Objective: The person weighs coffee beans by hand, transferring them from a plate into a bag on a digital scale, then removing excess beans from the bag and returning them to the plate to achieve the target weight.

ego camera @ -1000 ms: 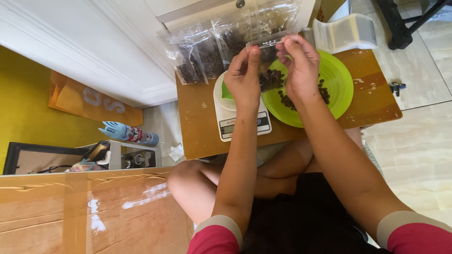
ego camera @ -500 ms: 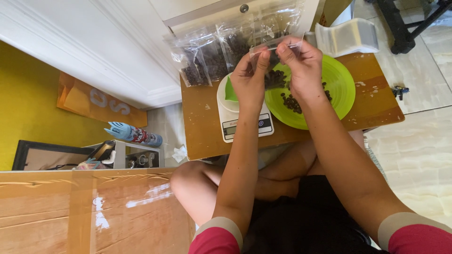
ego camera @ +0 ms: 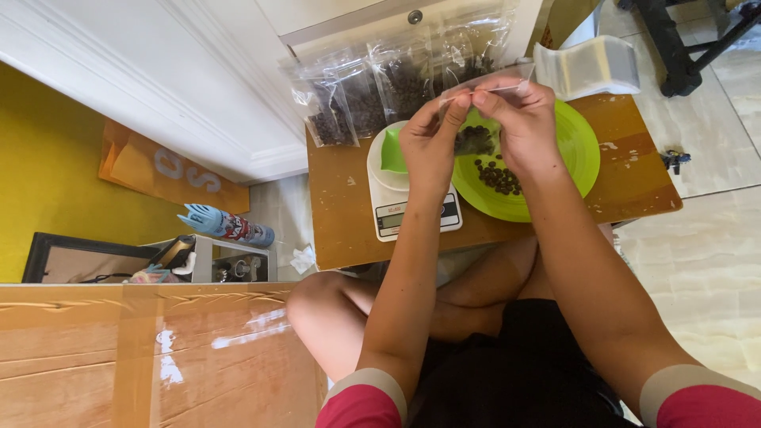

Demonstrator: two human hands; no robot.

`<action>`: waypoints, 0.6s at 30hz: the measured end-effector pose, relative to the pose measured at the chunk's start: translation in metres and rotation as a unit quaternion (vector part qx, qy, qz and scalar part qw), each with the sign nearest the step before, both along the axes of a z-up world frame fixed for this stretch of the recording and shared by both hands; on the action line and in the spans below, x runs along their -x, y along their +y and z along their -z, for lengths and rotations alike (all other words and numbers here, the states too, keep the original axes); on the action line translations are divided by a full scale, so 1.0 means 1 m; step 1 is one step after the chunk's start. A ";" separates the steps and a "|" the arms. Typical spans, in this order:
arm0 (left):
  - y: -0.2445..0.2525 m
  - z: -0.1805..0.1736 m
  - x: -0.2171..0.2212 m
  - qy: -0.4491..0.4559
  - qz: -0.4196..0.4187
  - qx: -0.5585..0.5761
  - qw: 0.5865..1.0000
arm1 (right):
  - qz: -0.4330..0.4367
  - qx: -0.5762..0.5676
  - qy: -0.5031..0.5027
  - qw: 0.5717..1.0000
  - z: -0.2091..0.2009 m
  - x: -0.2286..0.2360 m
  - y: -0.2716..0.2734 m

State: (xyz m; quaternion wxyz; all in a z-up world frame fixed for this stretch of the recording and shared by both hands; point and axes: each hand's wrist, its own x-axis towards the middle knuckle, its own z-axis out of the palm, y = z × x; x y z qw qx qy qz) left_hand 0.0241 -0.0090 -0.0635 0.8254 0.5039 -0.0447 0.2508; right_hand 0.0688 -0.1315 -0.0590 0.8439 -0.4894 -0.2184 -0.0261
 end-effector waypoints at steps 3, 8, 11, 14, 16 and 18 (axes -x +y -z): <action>0.003 -0.001 0.001 0.007 0.008 -0.013 1.000 | 0.014 0.043 -0.010 0.999 -0.003 0.003 -0.002; 0.015 -0.016 0.016 0.061 -0.020 -0.190 0.980 | 0.040 0.004 -0.037 0.998 -0.007 -0.008 -0.009; 0.011 -0.030 0.026 0.063 -0.074 -0.320 0.942 | 0.053 -0.014 -0.054 0.997 -0.024 -0.002 0.001; 0.012 -0.024 0.028 0.052 -0.143 -0.415 0.897 | 0.030 0.019 -0.080 0.996 -0.037 0.010 0.013; 0.020 -0.021 0.028 0.044 -0.174 -0.444 0.878 | -0.001 0.044 -0.103 0.994 -0.042 0.013 0.015; 0.033 -0.025 0.030 0.028 -0.159 -0.423 0.892 | -0.078 0.105 -0.135 0.982 -0.047 0.013 0.011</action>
